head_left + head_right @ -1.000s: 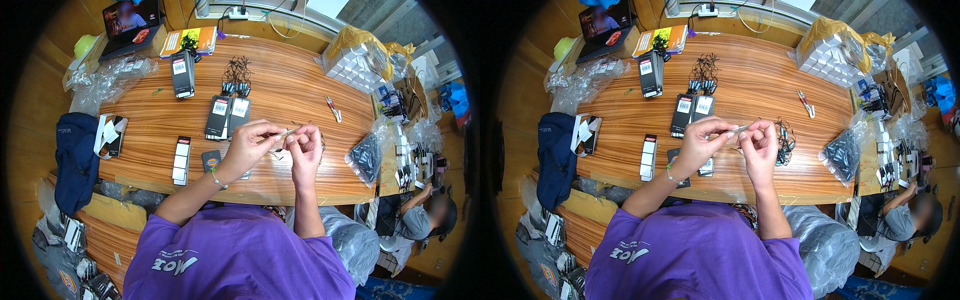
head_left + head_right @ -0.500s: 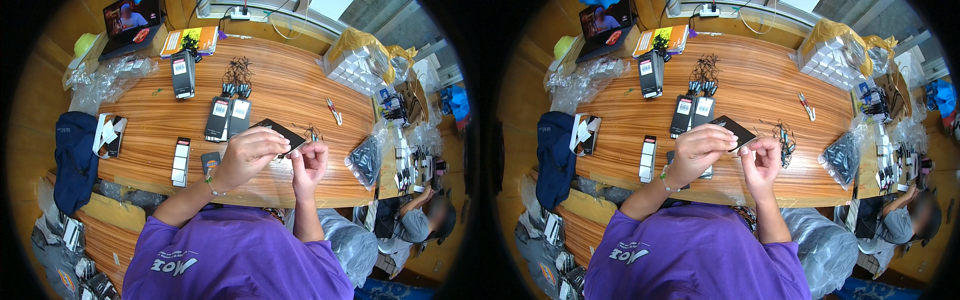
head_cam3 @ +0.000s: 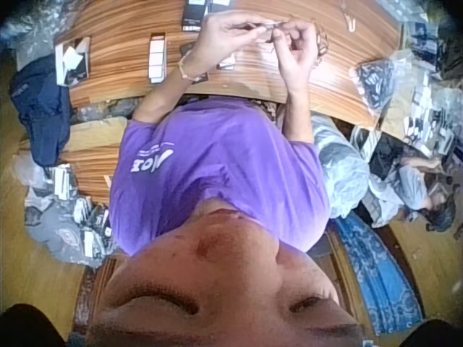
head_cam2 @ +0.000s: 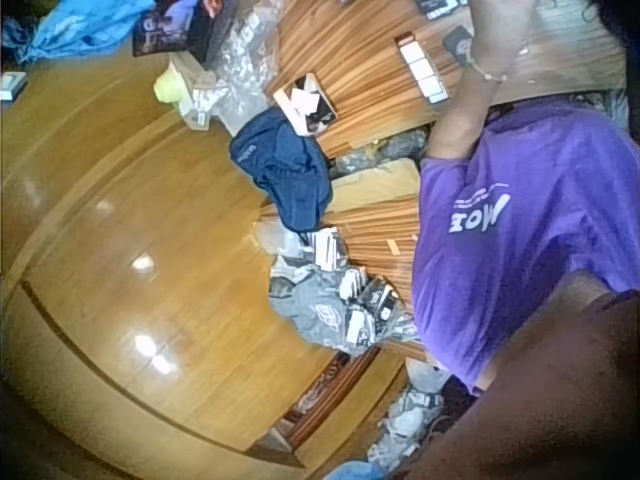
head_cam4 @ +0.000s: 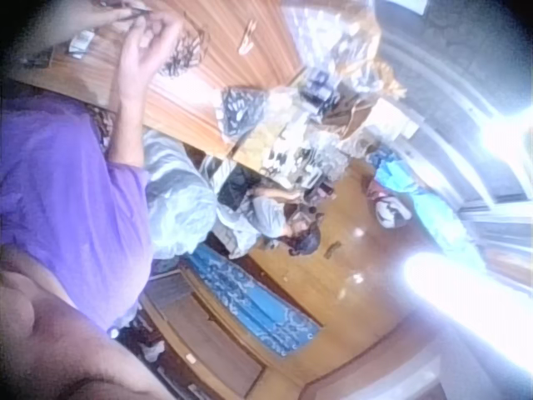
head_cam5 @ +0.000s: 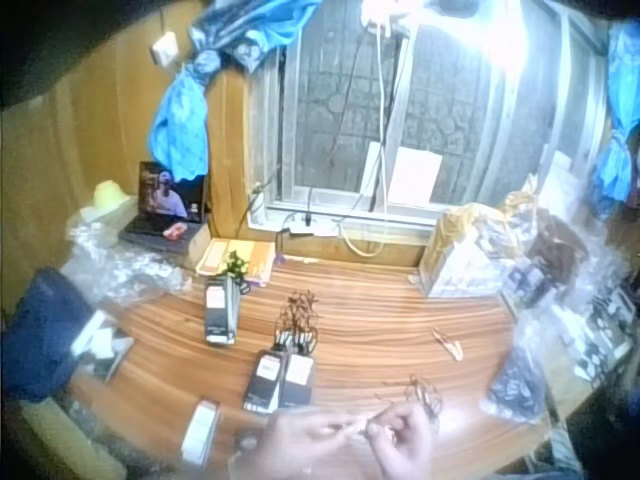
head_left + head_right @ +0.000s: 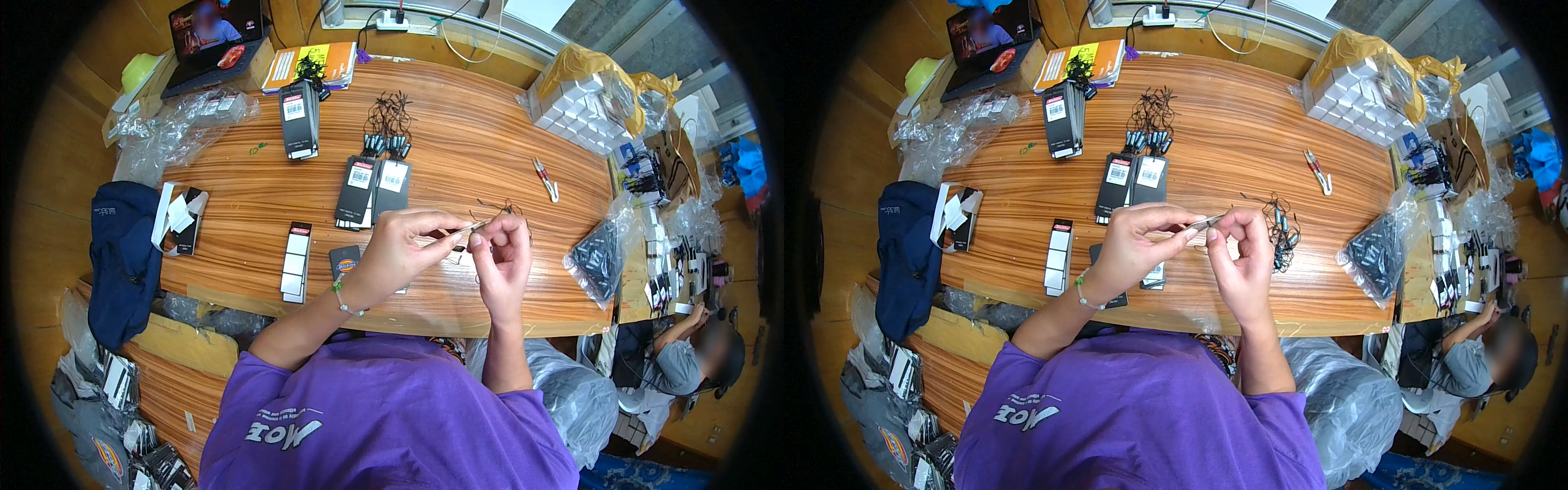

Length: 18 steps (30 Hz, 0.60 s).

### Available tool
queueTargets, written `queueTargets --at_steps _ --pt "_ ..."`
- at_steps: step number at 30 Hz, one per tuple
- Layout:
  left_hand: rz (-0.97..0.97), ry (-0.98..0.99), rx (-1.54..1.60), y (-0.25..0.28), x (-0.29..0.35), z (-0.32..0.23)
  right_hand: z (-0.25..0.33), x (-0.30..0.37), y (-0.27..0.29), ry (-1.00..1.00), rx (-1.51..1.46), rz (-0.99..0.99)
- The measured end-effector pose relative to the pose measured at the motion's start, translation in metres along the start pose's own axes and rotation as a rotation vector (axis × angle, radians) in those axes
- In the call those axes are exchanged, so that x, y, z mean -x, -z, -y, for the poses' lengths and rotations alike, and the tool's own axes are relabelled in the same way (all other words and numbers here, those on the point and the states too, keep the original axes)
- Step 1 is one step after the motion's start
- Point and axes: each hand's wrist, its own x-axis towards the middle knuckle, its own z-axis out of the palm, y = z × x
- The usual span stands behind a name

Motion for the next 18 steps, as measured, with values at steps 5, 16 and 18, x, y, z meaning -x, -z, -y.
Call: queueTargets --at_steps 5,16,18 --pt "-0.012 0.013 -0.006 0.0001 -0.0017 0.0006 -0.0022 -0.0016 -0.0008 -0.059 -0.085 -0.006" --pt "0.014 0.063 0.092 0.0011 -0.0039 0.0044 -0.0039 -0.0068 -0.0027 -0.075 -0.103 -0.032" --pt "0.021 0.068 0.077 0.0016 -0.0052 0.0050 -0.0046 -0.0073 -0.0029 -0.030 0.056 -0.033"
